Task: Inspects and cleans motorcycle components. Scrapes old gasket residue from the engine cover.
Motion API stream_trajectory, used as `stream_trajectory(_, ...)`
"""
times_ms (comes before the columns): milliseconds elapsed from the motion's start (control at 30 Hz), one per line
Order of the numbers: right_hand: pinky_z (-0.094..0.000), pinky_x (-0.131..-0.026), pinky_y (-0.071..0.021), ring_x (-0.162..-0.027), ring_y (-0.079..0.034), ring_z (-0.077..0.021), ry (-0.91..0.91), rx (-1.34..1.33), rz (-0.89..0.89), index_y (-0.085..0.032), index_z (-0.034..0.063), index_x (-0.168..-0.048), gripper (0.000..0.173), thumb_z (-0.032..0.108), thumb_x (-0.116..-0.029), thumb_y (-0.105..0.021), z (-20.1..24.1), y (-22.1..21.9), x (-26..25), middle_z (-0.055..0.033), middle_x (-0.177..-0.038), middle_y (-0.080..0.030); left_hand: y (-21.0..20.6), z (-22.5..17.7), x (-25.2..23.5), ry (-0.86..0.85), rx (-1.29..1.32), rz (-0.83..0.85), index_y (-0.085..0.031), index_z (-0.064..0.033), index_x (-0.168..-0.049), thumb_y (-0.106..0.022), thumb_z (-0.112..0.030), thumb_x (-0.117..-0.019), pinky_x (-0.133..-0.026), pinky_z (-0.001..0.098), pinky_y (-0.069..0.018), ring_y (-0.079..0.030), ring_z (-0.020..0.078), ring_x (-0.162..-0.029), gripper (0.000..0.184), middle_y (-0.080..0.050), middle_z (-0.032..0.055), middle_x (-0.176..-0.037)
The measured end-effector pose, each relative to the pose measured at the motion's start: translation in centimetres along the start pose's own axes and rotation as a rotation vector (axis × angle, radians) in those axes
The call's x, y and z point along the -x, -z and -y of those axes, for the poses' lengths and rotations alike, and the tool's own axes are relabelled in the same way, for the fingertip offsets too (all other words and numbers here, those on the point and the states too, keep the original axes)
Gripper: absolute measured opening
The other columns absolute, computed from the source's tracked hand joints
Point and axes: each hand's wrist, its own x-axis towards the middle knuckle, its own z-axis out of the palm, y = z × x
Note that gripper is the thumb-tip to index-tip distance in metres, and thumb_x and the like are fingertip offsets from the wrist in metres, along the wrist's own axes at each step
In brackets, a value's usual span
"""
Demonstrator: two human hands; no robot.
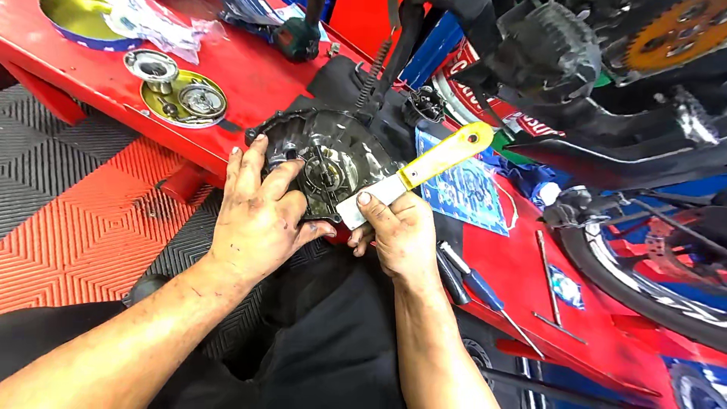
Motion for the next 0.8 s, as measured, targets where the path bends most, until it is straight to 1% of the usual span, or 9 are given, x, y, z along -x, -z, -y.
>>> stream_trajectory(200,-0.0334,-0.041,-0.0586,-0.046,-0.065,-0.0202,0.034,-0.060,0.004,-0.062,-0.0046,-0.098,0.010,0.005,-0.1025,-0.060,-0.7,-0.3,0.3,-0.0159,-0.069,-0.069,0.0,-0.1,0.0,0.006,0.000,0.005,-0.066,-0.0095,-0.072,-0.065,-0.071,-0.0878,-0.119,0.0718,-0.0246,-0.039,0.0522,-0.144,0.063,-0.064,0.0177,-0.138)
stream_trajectory(400,-0.0316,-0.041,-0.0571,-0.046,-0.064,-0.0188,0.074,-0.060,0.068,-0.063,-0.0051,-0.100,0.010,0.004,-0.1021,-0.060,-1.2,0.2,0.1,-0.0147,-0.067,-0.068,0.0,-0.2,0.1,-0.003,0.006,-0.002,-0.066,-0.0094,-0.070,-0.065,-0.070,-0.0881,-0.119,0.0712,-0.0245,-0.039,0.0513,-0.145,0.063,-0.065,0.0173,-0.136)
stream_trajectory(533,-0.0298,-0.042,-0.0562,-0.048,-0.064,-0.0172,0.077,-0.081,0.150,-0.064,-0.0058,-0.099,0.008,0.002,-0.1010,-0.061,-1.1,0.7,-0.1,-0.0146,-0.069,-0.069,0.0,-0.2,0.1,0.005,0.013,-0.008,-0.066,-0.0098,-0.070,-0.067,-0.069,-0.0875,-0.119,0.0721,-0.0246,-0.039,0.0514,-0.144,0.061,-0.065,0.0169,-0.136)
stream_trajectory(600,-0.0284,-0.043,-0.0549,-0.050,-0.062,-0.0154,0.095,-0.083,0.218,-0.065,-0.0068,-0.100,0.008,0.000,-0.0992,-0.062,-1.2,0.8,-0.1,-0.0147,-0.074,-0.070,0.0,-0.2,-0.1,0.011,0.008,-0.002,-0.066,-0.0103,-0.071,-0.068,-0.064,-0.0880,-0.119,0.0712,-0.0244,-0.039,0.0514,-0.145,0.056,-0.065,0.0164,-0.136)
stream_trajectory(633,-0.0277,-0.044,-0.0541,-0.050,-0.062,-0.0146,0.105,-0.090,0.220,-0.066,-0.0068,-0.101,0.008,0.001,-0.0990,-0.063,-1.3,0.7,-0.1,-0.0142,-0.075,-0.070,0.0,-0.2,-0.1,0.011,0.004,-0.001,-0.066,-0.0107,-0.071,-0.068,-0.063,-0.0881,-0.120,0.0708,-0.0243,-0.039,0.0514,-0.144,0.055,-0.065,0.0161,-0.136)
stream_trajectory(667,-0.0274,-0.043,-0.0532,-0.050,-0.061,-0.0141,0.109,-0.112,0.194,-0.066,-0.0063,-0.101,0.009,0.001,-0.0996,-0.062,-1.3,0.6,-0.1,-0.0137,-0.074,-0.069,0.0,-0.2,-0.2,0.015,0.003,-0.002,-0.067,-0.0110,-0.071,-0.067,-0.065,-0.0881,-0.120,0.0705,-0.0248,-0.039,0.0510,-0.144,0.056,-0.066,0.0157,-0.136)
stream_trajectory(733,-0.0274,-0.040,-0.0521,-0.045,-0.059,-0.0135,0.087,-0.176,0.071,-0.064,-0.0039,-0.098,0.010,0.003,-0.1021,-0.059,-1.3,0.4,-0.2,-0.0120,-0.068,-0.067,0.0,-0.2,-0.3,0.016,0.004,-0.012,-0.066,-0.0112,-0.071,-0.065,-0.071,-0.0872,-0.119,0.0710,-0.0260,-0.040,0.0508,-0.144,0.062,-0.065,0.0160,-0.136)
stream_trajectory(800,-0.0286,-0.037,-0.0524,-0.041,-0.058,-0.0146,0.078,-0.160,-0.027,-0.062,-0.0025,-0.098,0.010,0.005,-0.1034,-0.058,-1.2,0.1,-0.2,-0.0118,-0.063,-0.065,-0.1,-0.2,-0.2,0.017,0.003,-0.017,-0.065,-0.0113,-0.071,-0.064,-0.072,-0.0870,-0.119,0.0711,-0.0252,-0.039,0.0507,-0.145,0.063,-0.065,0.0157,-0.136)
